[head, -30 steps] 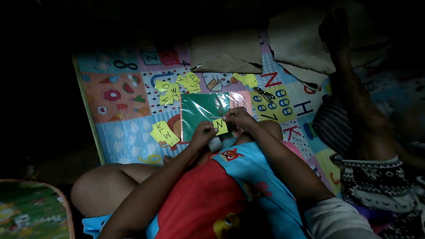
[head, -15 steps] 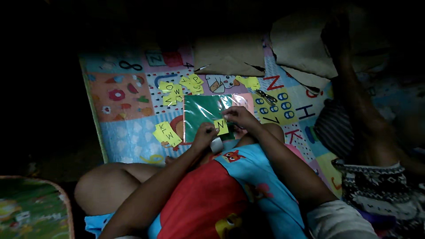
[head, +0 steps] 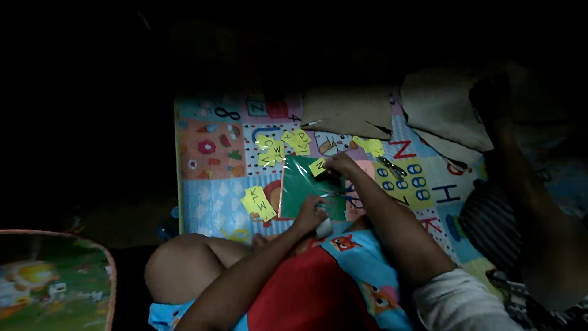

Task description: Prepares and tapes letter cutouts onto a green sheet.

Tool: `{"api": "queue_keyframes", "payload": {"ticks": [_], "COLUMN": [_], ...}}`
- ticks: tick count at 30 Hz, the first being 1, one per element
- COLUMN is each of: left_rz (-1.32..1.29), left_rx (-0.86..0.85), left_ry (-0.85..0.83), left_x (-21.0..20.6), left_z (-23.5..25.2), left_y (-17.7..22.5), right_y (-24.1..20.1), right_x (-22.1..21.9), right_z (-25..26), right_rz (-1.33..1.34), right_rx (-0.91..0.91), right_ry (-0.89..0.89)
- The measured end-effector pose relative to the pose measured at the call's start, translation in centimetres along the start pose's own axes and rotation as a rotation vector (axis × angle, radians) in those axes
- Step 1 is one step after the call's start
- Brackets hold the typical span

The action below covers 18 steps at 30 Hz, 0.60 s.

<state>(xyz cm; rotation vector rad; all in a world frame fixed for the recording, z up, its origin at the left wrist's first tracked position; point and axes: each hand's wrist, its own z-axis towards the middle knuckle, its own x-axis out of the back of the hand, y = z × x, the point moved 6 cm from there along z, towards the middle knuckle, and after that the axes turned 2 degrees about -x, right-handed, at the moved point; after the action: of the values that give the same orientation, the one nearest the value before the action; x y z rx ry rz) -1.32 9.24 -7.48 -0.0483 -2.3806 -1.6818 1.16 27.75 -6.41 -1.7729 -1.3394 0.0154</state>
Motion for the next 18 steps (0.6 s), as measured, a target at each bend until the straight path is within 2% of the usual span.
{"api": "queue_keyframes", "payload": {"ticks": [3,7,9,11,13,15,18], "left_rz": [0.037,-0.02,-0.029,-0.035,-0.029,-0.013,0.029], "left_rx": [-0.038,-0.04,-0.052,-0.071,-0.06,-0.044,-0.057], "left_ry": [-0.024,-0.027,-0.035,-0.038,-0.05,-0.058,-0.05], "left_x": [0.1,0.6,0.7,0.7,0.7,0.8,1.4], "left_z": [-0.2,-0.2,-0.2,-0.3,-0.4,-0.6,-1.2], "left_y": [0.2,-0.1,-0.1,0.0,0.3,0.4,0.7], "right_y": [-0.8,-2.9,-2.9,-1.9,-0.6,1.4,4.9], "right_x": [-2.5,-4.6,-5.0,-4.8,-4.0,-3.8,-3.9], "right_z": [2.2,4.5,4.9,4.8,4.2,3.0,0.0], "right_rz": [0.078,0.45,0.463,0.162,-0.235,-0.548,-0.855], "right_rx": [-0.08,-0.07,-0.094,-0.05,0.081,0.178,0.246], "right_ry": [-0.015,0.009,0.056,0.074,0.027,-0.095,-0.28]}}
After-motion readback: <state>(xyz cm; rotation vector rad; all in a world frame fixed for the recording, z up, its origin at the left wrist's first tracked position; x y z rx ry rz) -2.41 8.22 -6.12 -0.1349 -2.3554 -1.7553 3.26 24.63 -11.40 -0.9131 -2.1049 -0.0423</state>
